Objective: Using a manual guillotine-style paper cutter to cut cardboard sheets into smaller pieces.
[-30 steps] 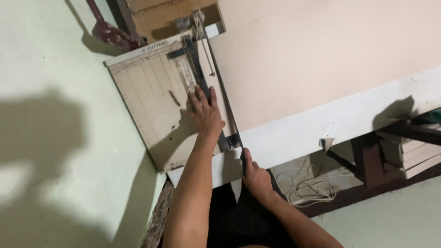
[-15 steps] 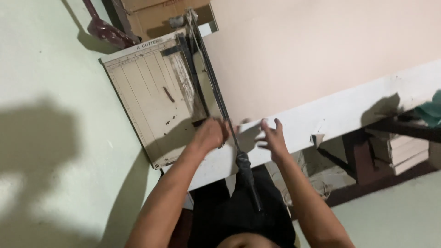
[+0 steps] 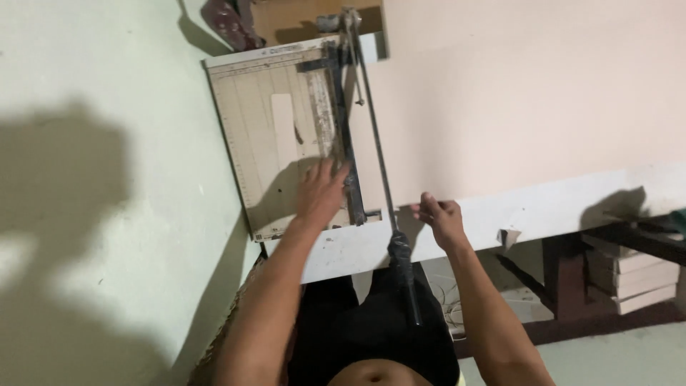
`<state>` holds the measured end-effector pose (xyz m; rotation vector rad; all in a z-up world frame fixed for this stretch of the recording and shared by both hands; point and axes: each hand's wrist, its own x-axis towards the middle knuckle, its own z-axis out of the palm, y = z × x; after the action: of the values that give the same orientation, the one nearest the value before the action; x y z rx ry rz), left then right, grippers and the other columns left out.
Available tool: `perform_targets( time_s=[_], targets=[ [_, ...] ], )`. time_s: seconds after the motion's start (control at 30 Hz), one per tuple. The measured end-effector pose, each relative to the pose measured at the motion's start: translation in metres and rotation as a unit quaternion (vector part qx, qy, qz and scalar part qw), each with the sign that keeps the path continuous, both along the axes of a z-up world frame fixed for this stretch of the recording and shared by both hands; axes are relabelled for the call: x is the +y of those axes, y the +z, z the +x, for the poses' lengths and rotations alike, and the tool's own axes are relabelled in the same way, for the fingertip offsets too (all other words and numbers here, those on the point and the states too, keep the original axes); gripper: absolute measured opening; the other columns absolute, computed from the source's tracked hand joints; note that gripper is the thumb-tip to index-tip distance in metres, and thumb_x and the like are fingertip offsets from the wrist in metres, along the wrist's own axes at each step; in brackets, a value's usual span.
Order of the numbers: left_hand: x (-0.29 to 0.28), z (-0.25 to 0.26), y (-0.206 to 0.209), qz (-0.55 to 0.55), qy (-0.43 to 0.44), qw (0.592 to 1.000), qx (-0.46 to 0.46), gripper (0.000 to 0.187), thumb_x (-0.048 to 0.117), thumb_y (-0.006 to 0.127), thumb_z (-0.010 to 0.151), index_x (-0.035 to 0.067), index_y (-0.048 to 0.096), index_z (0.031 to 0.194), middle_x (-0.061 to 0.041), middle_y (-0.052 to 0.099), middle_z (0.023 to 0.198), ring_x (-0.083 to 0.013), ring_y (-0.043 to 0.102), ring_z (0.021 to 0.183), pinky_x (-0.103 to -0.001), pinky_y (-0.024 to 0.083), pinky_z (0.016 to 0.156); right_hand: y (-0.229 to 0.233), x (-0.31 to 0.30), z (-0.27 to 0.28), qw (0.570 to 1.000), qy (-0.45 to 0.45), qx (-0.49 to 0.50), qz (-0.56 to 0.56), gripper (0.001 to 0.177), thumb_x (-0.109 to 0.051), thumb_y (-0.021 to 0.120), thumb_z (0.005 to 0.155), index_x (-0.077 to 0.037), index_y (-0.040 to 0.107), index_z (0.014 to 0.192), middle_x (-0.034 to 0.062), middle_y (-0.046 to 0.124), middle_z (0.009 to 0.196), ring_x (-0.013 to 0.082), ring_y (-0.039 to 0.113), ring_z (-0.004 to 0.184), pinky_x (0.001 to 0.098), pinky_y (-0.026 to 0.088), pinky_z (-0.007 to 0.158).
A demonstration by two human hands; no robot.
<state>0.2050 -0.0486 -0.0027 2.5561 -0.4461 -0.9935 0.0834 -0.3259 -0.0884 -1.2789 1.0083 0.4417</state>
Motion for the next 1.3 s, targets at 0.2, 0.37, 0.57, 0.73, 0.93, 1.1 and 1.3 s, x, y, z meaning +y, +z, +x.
perform_targets(
  time_s=[0.2, 0.37, 0.57, 0.73, 0.93, 1.1, 1.3],
  targets=[
    [-0.052, 0.047, -0.020, 0.103, 0.024, 0.994, -0.030, 0.106, 0.052, 0.081, 0.083, 0.032, 0.015, 0.164, -0.028, 0.014, 0.167, -0.0518, 0.008, 0.153, -0.073, 0.005, 0.119, 0.004, 0.007, 0.020, 1.000, 0.009, -0.020, 0.002, 0.035, -0.025, 0.066, 0.105, 0.010, 0.067, 0.098, 0.0241, 0.072, 0.093, 0.0322, 0.075, 0.092, 0.0492, 0.063, 0.090],
    [-0.060, 0.058, -0.053, 0.173, 0.026, 0.984, -0.021, 0.115, 0.041, 0.087, 0.077, 0.025, 0.014, 0.165, -0.028, 0.004, 0.168, -0.0533, 0.005, 0.153, -0.079, 0.003, 0.114, 0.032, 0.054, 0.036, 0.985, -0.061, 0.005, 0.163, 0.078, -0.059, 0.052, 0.101, 0.008, 0.027, 0.131, 0.0305, 0.029, 0.135, 0.0472, 0.032, 0.134, 0.0625, 0.021, 0.116],
    [-0.053, 0.053, -0.070, 0.168, 0.028, 0.985, -0.008, 0.117, 0.035, 0.086, 0.080, 0.022, 0.007, 0.165, -0.028, -0.006, 0.167, -0.0548, 0.001, 0.152, -0.086, 0.015, 0.106, -0.025, 0.064, 0.007, 0.993, 0.011, 0.041, 0.114, 0.047, -0.052, 0.042, 0.110, -0.005, 0.045, 0.111, 0.0100, 0.039, 0.107, 0.0280, 0.044, 0.111, 0.0498, 0.030, 0.107],
    [-0.053, 0.058, -0.066, 0.164, 0.027, 0.986, 0.011, 0.118, 0.037, 0.086, 0.080, 0.025, 0.006, 0.165, -0.027, -0.008, 0.167, -0.0541, -0.003, 0.152, -0.087, 0.022, 0.103, -0.011, 0.054, 0.014, 0.988, 0.108, 0.010, 0.111, 0.060, -0.055, 0.047, 0.110, -0.016, 0.051, 0.064, -0.0003, 0.040, 0.069, 0.0199, 0.053, 0.071, 0.0436, 0.046, 0.087],
    [-0.050, 0.059, -0.060, 0.168, 0.017, 0.986, 0.011, 0.120, 0.039, 0.085, 0.081, 0.026, 0.000, 0.165, -0.026, -0.011, 0.167, -0.0532, -0.005, 0.152, -0.087, 0.018, 0.103, -0.025, 0.012, 0.012, 0.983, -0.173, -0.004, 0.060, 0.042, -0.039, 0.068, 0.102, -0.008, 0.040, 0.109, 0.0055, 0.040, 0.100, 0.0305, 0.058, 0.102, 0.0522, 0.054, 0.094],
    [-0.045, 0.056, -0.060, 0.146, 0.009, 0.989, 0.036, 0.126, 0.054, 0.085, 0.075, 0.027, 0.001, 0.165, -0.027, -0.014, 0.166, -0.0537, -0.013, 0.151, -0.086, 0.013, 0.107, -0.031, 0.001, 0.001, 0.997, -0.057, -0.032, -0.039, 0.030, -0.030, 0.067, 0.104, -0.002, 0.062, 0.097, 0.0067, 0.061, 0.093, 0.0294, 0.071, 0.096, 0.0501, 0.064, 0.085],
    [-0.052, 0.051, -0.040, 0.157, 0.008, 0.988, 0.008, 0.121, 0.043, 0.087, 0.077, 0.023, 0.007, 0.166, -0.030, -0.010, 0.166, -0.0563, -0.008, 0.150, -0.087, 0.017, 0.106, -0.002, 0.009, 0.017, 0.999, 0.002, 0.024, -0.048, 0.048, -0.043, 0.060, 0.107, 0.005, 0.066, 0.103, 0.0184, 0.073, 0.098, 0.0292, 0.074, 0.092, 0.0510, 0.062, 0.084]
  ],
)
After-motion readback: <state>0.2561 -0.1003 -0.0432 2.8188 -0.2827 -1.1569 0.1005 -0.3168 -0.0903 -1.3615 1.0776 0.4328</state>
